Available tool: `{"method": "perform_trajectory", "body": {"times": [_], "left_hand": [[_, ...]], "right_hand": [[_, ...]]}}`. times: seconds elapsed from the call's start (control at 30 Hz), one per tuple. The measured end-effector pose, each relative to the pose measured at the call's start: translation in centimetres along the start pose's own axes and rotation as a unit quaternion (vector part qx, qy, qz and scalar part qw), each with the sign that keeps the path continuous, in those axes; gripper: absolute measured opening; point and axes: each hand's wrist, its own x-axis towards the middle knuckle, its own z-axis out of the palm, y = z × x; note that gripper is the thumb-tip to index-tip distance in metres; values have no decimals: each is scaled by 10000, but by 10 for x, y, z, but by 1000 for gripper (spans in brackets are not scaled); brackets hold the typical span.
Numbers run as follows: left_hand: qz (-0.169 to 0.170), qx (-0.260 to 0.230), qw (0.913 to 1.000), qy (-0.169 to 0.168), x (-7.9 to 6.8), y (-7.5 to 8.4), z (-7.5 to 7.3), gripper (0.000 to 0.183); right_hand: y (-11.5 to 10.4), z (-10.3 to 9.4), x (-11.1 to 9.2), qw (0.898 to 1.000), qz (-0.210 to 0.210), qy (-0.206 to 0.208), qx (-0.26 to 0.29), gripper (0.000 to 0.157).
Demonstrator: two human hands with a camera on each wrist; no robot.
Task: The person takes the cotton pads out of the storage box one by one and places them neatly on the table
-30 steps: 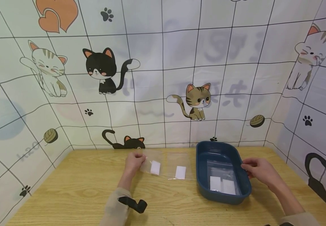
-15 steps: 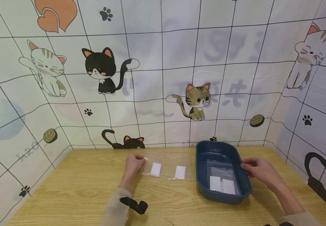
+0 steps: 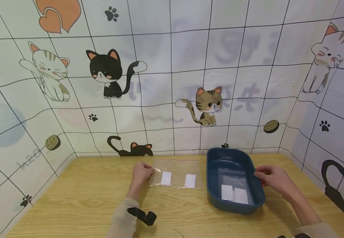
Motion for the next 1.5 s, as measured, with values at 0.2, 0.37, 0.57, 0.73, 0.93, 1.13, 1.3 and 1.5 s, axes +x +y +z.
{"method": "perform_trajectory", "body": {"times": [0.2, 0.37, 0.57, 0.73, 0.93, 1.13, 1.3, 1.5], "left_hand": [[-107, 186, 9998, 29, 0, 2, -2, 5], [-195, 247, 9995, -26, 3, 0, -3, 8], [-255, 195, 9995, -48, 2, 4, -6, 10], [-299, 7, 9995, -94, 1, 11, -9, 21], [-80, -232, 9996, -143, 2, 23, -11, 32], [99, -476, 9984, -291, 0, 34, -14, 31], [207, -724, 9962, -439, -3, 40, -14, 35], [337, -1218, 9886, -816, -6, 49, -12, 33]], "right_hand": [[-2, 0, -1, 10000, 23, -12, 4, 50], [-3, 0, -1, 10000, 69, -15, 0, 51], [-4, 0, -1, 10000, 73, 8, -41, 51], [-3, 0, -1, 10000, 84, 5, -9, 51], [-2, 0, 1, 9999, 105, -18, 55, 50], [-2, -1, 1, 9999, 96, -5, 62, 50], [-2, 0, 1, 9999, 86, -20, 71, 50], [-2, -1, 1, 10000, 78, -16, 35, 48]]}}
